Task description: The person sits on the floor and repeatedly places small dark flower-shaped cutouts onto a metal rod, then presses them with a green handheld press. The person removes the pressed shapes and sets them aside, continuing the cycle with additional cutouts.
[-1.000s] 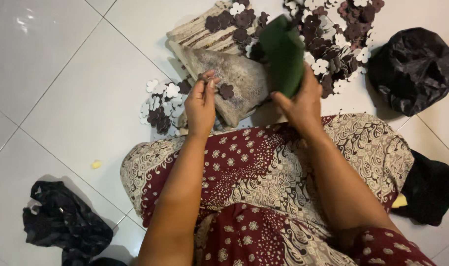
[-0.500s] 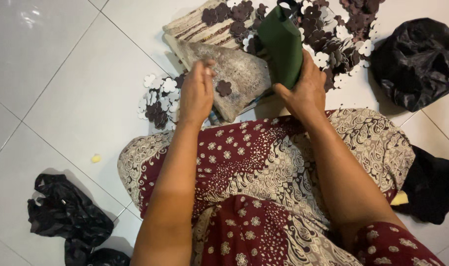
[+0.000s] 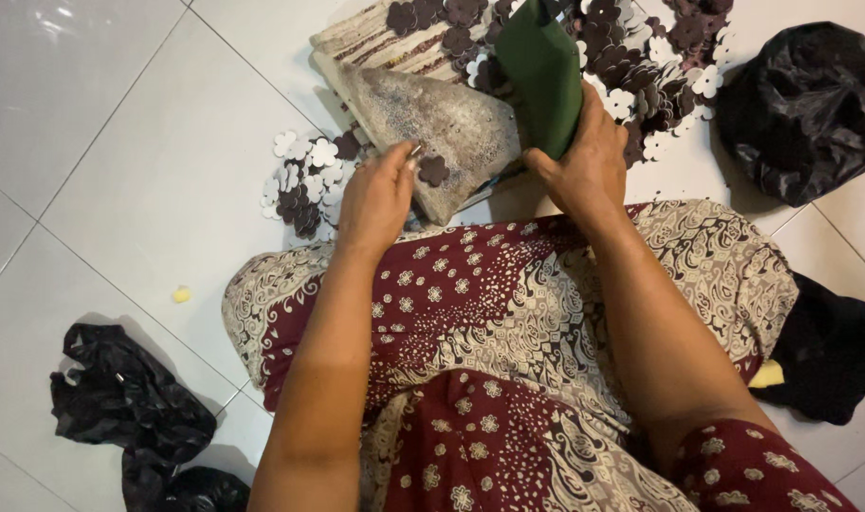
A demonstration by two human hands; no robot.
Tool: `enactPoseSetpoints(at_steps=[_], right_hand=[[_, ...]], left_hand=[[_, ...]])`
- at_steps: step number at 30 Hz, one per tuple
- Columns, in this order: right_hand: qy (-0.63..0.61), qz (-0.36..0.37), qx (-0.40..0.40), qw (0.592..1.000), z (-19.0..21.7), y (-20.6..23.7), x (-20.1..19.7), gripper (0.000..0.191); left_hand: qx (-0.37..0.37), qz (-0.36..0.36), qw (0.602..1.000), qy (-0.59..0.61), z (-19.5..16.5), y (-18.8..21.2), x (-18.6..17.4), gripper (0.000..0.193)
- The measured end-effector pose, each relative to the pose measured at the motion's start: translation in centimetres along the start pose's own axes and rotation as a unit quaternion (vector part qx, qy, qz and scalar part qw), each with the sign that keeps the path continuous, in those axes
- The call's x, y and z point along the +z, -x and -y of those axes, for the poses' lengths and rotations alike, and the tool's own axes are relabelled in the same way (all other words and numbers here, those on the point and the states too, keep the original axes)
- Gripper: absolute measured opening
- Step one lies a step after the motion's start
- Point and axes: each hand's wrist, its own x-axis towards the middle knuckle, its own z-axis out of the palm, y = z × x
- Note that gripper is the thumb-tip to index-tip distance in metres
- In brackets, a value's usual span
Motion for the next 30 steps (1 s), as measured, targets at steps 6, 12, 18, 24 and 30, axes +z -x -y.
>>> enactPoseSetpoints(at_steps=[6,12,18,24,30], right_hand=[[0.0,-0.005,-0.008,1.0,0.0,0.1,0.1,0.103],[-0.01,-0.024,-0.029,0.999,-0.2,0.1,0.5,0.101],[-0.011,-0.021,-0.02,1.0,-0.3,-0.1,0.6,0.101],[-0.007,-0.024,-0.029,0.999,-0.4,-0.1,0.7,0.103],[0.001,0.01,0.02,1.0,-0.6,-0.5,1.1,0.108]], left_hand=[[-0.022,-0.105,0.844,0.526,1.0,-1.0,3.4,0.02],[-0.072,-0.097,0.804,0.582,2.8,-1.2,5.9,0.01],[-0.07,-0.107,0.813,0.568,2.9,-1.5,6.7,0.009],[-0.059,-0.091,0.81,0.577,2.8,-1.5,7.0,0.009],[-0.022,-0.086,0.809,0.581,2.4,-1.6,6.9,0.009]])
